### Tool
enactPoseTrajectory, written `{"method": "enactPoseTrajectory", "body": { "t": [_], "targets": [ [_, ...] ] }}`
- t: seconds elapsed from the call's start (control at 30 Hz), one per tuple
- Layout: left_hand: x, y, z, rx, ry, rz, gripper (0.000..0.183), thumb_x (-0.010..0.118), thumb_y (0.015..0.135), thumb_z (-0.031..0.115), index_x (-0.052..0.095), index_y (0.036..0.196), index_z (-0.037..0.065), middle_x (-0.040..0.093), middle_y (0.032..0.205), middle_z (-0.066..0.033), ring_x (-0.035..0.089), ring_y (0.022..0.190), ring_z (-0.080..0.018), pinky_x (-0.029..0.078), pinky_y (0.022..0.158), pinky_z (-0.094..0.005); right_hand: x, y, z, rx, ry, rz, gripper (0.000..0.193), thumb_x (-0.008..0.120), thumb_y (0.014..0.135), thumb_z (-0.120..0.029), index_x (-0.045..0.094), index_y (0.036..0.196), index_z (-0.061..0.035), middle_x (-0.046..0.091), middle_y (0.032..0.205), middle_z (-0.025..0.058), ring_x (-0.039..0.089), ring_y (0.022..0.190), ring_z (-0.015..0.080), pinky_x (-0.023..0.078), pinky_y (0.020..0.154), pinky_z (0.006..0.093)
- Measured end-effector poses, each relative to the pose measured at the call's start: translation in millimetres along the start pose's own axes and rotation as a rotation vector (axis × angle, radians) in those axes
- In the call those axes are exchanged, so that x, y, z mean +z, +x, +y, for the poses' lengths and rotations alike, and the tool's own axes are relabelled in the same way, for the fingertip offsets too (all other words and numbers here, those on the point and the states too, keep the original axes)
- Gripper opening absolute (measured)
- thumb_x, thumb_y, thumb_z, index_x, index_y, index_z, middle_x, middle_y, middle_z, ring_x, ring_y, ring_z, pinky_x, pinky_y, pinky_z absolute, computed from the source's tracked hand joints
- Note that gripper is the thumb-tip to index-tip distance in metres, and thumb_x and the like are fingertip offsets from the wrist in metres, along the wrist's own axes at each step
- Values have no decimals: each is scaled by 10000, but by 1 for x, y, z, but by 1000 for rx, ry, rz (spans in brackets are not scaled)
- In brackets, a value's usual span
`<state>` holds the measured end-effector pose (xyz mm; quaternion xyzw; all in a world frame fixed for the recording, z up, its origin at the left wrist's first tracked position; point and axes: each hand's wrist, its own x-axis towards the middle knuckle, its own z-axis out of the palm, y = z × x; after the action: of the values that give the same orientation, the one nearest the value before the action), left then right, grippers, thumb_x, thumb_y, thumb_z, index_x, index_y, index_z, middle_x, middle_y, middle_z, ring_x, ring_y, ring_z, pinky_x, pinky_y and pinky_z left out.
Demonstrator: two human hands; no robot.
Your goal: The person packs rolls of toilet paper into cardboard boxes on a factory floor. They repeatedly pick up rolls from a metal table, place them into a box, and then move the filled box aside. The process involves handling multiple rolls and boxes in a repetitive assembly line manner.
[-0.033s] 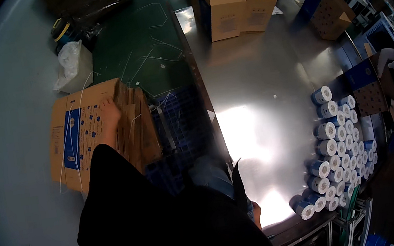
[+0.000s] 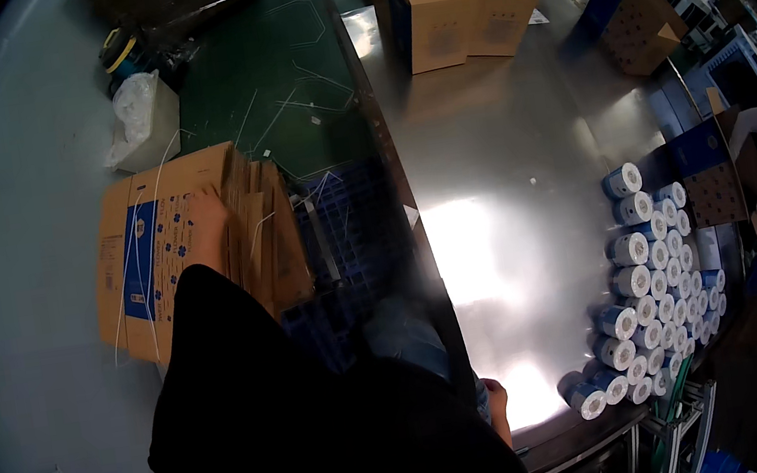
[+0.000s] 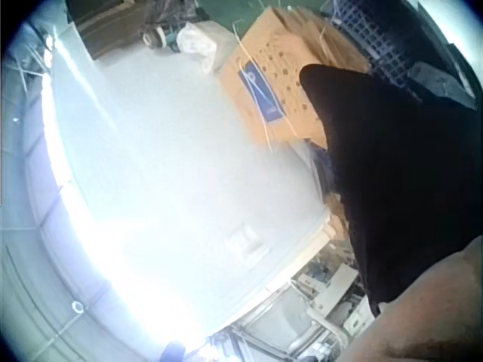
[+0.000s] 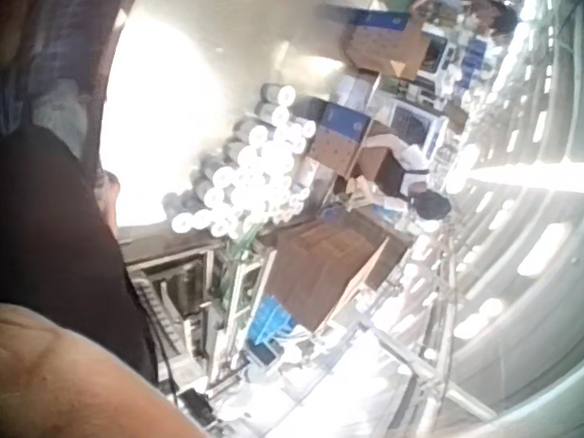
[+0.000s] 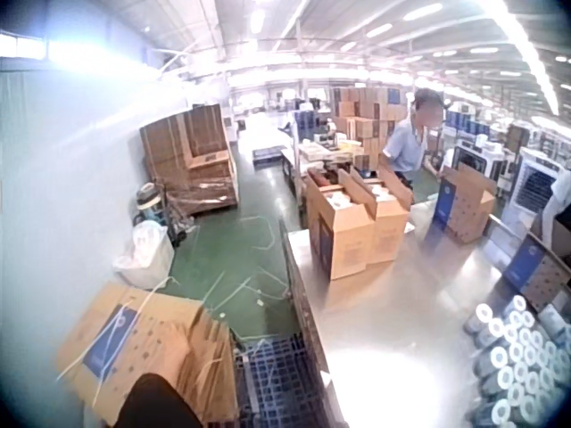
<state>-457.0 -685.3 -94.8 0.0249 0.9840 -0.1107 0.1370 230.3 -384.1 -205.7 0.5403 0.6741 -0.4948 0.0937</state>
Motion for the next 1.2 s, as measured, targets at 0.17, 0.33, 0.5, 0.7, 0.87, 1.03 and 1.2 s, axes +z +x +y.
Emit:
{"method": "enactPoseTrajectory", "body": {
  "t": [0.17, 0.33, 0.5, 0.7, 0.87, 1.03, 1.2],
  "targets": [
    [8, -13, 15, -221, -232, -99, 760, 550, 914, 295, 107, 1515, 154, 116, 1524, -257, 230, 1346, -522, 353, 967, -669, -12, 18, -21, -31, 70, -12, 288, 657, 846, -209, 655, 1028, 15, 696, 860, 121, 676, 744, 175, 525, 643, 291],
    [36, -15, -20, -89, -155, -37, 739, 515, 933, 313, 88, 1518, 162, 91, 1523, -292, 274, 1286, -594, 421, 898, -669, 8, 11, -33, -4, 237, 21, 291, 651, 858, -219, 652, 1037, 10, 689, 823, 89, 672, 738, 158, 519, 609, 274],
    [46, -20, -4, 10, -159, -53, 703, 488, 944, 284, 101, 1516, 149, 147, 1510, -310, 340, 1268, -572, 434, 916, -631, 23, -15, 1, -56, 71, 132, 269, 670, 839, -208, 671, 1007, 2, 702, 838, 108, 670, 768, 178, 521, 705, 301],
    [46, -7, -29, 199, -123, 213, 459, 482, 922, 164, 404, 1371, 107, 518, 1287, -263, 525, 1167, -398, 455, 940, -471, 18, -30, 17, -43, 80, 127, 271, 688, 811, -234, 689, 940, 3, 703, 836, 128, 674, 784, 210, 520, 725, 315],
    [1, 1, -7, 285, -87, 267, 356, 533, 844, 87, 521, 1199, 70, 590, 1177, -227, 553, 1106, -396, 461, 918, -467, 15, -33, 54, -48, -54, 143, 296, 699, 784, -300, 704, 913, -33, 705, 816, 133, 685, 786, 262, 530, 743, 351],
    [-31, 20, 25, 173, -19, 76, 720, 682, 738, 87, 370, 1387, 112, 517, 1320, -178, 476, 1242, -335, 430, 1000, -407, 6, -29, 47, 100, -73, 81, 334, 708, 733, -279, 705, 945, -22, 709, 844, 133, 690, 754, 236, 550, 703, 341],
    [-59, 21, 36, 83, 49, -177, 1108, 813, 622, 125, 143, 1505, 156, 501, 1352, -175, 472, 1260, -327, 440, 997, -391, 2, -24, 27, 126, -51, 26, 325, 650, 731, -199, 694, 998, -20, 709, 890, 140, 692, 741, 237, 559, 697, 338]
  ]
}}
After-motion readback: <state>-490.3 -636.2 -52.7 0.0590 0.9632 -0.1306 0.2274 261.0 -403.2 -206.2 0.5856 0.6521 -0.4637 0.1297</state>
